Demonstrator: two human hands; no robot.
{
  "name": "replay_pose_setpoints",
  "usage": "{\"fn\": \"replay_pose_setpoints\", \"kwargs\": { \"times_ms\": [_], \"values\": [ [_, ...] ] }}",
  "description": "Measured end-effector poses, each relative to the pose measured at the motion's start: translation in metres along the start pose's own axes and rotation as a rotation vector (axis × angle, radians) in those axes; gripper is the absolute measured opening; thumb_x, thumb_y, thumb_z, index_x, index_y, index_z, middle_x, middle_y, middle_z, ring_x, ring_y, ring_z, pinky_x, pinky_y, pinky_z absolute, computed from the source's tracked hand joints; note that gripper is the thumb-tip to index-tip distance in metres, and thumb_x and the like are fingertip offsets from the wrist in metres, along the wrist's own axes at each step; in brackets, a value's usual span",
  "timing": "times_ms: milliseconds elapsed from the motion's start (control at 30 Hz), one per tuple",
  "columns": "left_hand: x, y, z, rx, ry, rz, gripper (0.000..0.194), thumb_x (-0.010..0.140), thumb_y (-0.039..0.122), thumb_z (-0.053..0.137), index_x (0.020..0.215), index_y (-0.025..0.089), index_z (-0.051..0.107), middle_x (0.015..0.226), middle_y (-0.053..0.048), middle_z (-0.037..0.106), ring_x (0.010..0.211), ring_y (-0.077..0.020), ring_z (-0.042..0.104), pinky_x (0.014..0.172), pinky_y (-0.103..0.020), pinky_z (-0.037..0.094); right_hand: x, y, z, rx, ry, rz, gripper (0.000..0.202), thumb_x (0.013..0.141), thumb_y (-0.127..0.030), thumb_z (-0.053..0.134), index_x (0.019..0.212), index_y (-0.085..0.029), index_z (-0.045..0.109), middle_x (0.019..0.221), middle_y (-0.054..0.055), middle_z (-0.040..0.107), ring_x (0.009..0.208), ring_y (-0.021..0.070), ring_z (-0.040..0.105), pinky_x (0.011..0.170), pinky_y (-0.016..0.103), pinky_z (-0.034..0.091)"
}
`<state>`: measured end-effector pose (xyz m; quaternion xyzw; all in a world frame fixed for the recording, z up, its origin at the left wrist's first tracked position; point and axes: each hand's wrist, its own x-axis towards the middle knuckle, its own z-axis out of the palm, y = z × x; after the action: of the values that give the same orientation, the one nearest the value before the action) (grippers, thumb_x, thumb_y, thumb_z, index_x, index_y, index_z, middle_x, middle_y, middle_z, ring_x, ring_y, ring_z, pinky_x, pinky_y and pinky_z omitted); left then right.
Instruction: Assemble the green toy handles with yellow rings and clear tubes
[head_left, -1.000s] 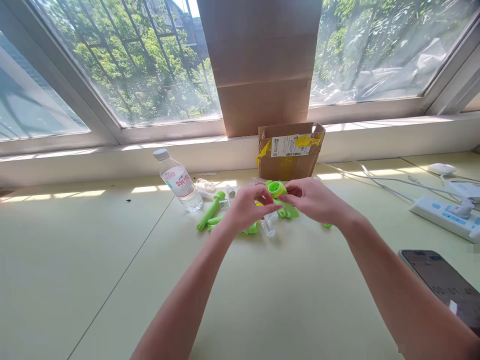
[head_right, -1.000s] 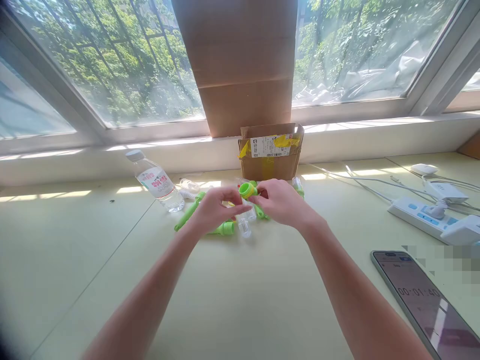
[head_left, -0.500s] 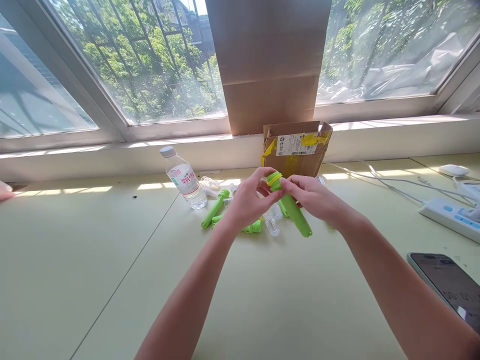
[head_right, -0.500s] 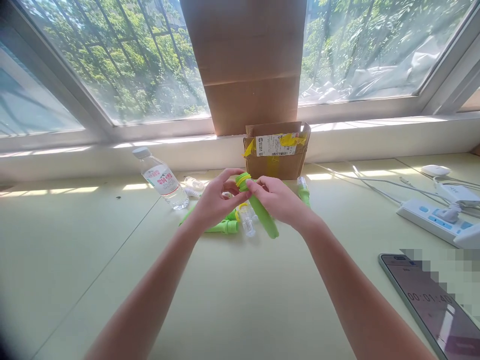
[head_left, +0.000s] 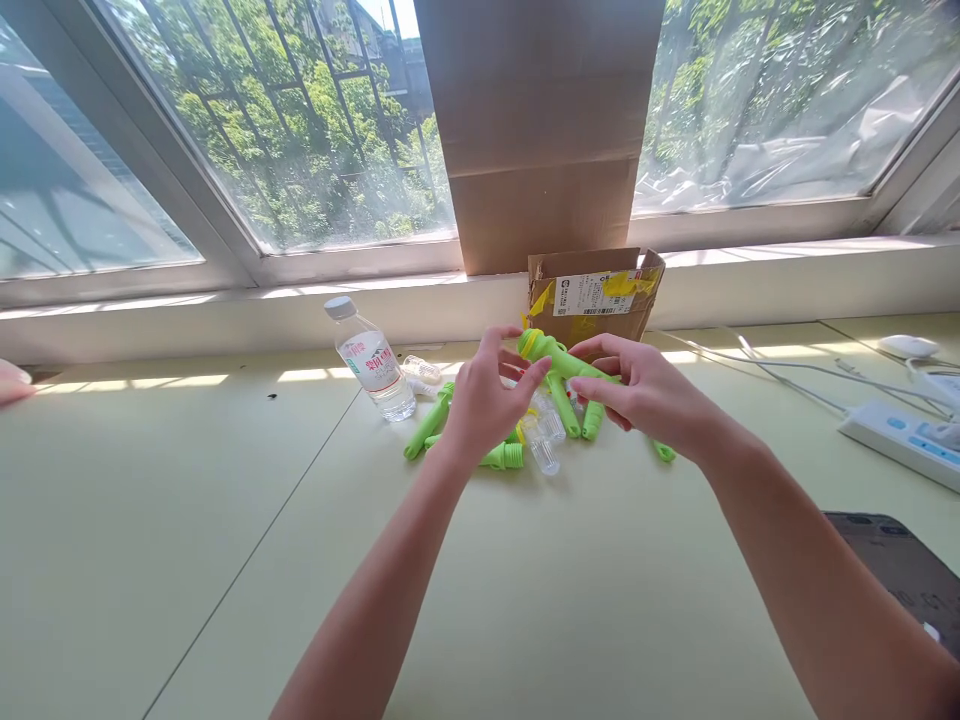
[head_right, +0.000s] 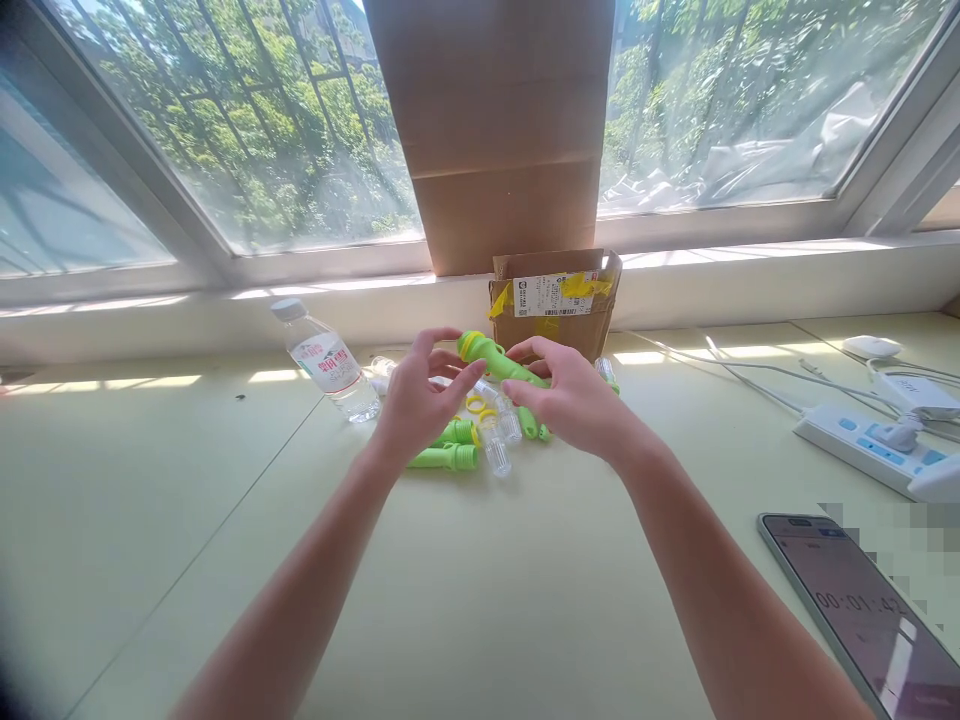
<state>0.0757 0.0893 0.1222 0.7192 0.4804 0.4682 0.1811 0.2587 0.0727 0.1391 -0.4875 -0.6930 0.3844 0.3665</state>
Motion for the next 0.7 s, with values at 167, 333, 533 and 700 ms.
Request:
{"fn": "replay_pose_setpoints", "kwargs": {
  "times_ms": [167, 333, 533, 700],
  "values": [
    [-0.002, 0.005, 0.001, -0.064, 0.035, 0.059, 0.030, 0.081, 0.038, 0.059, 0.103, 0.024, 0.045, 0.093, -0.002, 0.066, 0.083, -0.0149, 0.067, 0.058, -0.021, 0.053, -0.003, -0.006, -0.009, 0.075, -0.009, 0.037, 0.035, 0.076, -0.041, 0.063, 0.105, -0.023, 0.058, 0.072, 0.002, 0.064, 0.044, 0.0087, 0.041, 0.038, 0.023, 0.029],
    [-0.004, 0.008, 0.003, -0.017, 0.067, 0.129, 0.030, 0.079, 0.033, 0.062, 0.102, 0.024, 0.045, 0.100, -0.002, 0.065, 0.090, -0.0157, 0.066, 0.061, -0.022, 0.054, -0.004, -0.009, -0.012, 0.112, -0.006, 0.051, 0.036, 0.075, -0.043, 0.063, 0.105, -0.022, 0.058, 0.070, 0.002, 0.064, 0.041, 0.0086, 0.039, 0.037, 0.023, 0.027],
    [-0.003, 0.000, 0.006, -0.001, 0.140, 0.157, 0.029, 0.076, 0.029, 0.067, 0.097, 0.022, 0.049, 0.101, -0.001, 0.066, 0.091, -0.0153, 0.066, 0.063, -0.023, 0.056, -0.005, -0.008, -0.010, 0.166, -0.087, 0.052, 0.035, 0.077, -0.042, 0.060, 0.104, -0.019, 0.059, 0.070, 0.003, 0.065, 0.038, 0.0064, 0.036, 0.036, 0.022, 0.027],
    [-0.001, -0.006, 0.004, 0.033, 0.125, 0.130, 0.024, 0.073, 0.028, 0.070, 0.088, 0.021, 0.053, 0.092, -0.001, 0.068, 0.080, -0.0149, 0.067, 0.065, -0.027, 0.057, -0.004, -0.005, -0.011, 0.115, -0.117, 0.074, 0.031, 0.079, -0.042, 0.059, 0.102, -0.020, 0.059, 0.077, 0.005, 0.067, 0.044, 0.0088, 0.045, 0.041, 0.024, 0.035]
  ]
}}
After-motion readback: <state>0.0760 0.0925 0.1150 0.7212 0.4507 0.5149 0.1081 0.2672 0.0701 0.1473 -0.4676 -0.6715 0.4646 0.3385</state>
